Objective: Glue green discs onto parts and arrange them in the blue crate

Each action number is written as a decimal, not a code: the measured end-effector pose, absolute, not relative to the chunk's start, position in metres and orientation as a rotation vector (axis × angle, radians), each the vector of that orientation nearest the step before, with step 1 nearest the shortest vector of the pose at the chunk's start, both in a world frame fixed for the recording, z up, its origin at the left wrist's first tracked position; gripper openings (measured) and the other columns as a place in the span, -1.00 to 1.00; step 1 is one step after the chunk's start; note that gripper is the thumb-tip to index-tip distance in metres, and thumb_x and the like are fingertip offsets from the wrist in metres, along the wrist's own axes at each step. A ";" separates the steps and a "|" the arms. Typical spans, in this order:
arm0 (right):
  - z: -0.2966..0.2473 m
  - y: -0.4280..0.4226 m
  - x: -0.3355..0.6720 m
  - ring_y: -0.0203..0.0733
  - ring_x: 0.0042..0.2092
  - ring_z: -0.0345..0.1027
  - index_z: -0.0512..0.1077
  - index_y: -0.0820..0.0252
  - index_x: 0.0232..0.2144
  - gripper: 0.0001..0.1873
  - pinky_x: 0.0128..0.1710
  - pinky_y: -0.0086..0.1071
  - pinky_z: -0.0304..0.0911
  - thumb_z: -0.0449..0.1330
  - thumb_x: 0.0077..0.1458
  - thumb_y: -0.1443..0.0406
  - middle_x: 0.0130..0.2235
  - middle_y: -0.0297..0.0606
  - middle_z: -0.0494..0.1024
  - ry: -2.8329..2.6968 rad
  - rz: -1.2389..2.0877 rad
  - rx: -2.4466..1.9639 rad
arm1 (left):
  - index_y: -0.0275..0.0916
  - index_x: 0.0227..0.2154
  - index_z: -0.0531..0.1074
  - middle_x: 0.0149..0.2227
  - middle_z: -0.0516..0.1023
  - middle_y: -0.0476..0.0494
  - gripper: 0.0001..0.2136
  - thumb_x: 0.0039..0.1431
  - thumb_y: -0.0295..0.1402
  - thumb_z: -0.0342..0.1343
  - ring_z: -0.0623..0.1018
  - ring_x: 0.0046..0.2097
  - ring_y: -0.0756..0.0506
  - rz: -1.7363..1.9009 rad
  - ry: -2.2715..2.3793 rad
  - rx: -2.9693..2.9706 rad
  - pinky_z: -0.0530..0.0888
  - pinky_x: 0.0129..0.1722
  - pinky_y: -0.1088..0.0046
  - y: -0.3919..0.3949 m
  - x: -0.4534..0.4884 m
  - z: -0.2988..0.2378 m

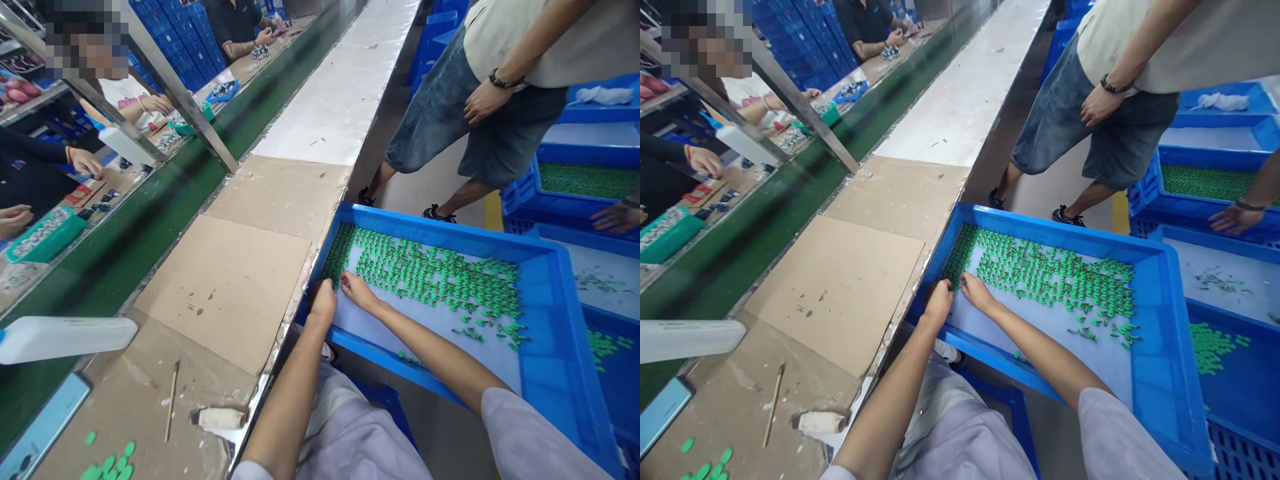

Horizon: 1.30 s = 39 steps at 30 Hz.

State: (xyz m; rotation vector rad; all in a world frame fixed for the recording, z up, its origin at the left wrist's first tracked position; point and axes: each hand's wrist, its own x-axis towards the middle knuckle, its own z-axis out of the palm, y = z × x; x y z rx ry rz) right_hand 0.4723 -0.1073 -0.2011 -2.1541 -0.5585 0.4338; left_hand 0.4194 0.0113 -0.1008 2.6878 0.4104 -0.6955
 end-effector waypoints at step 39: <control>-0.171 -0.104 0.427 0.02 -0.04 0.51 0.44 0.24 -0.06 -0.76 -0.14 -0.29 0.32 0.11 0.28 0.28 -0.03 -0.05 0.58 -1.304 0.703 -2.425 | -0.25 -0.21 0.50 -0.19 0.61 -0.16 -0.85 0.35 -0.37 0.04 0.57 -0.15 -0.07 -0.243 0.555 2.582 0.45 -0.12 0.39 0.028 0.411 -0.093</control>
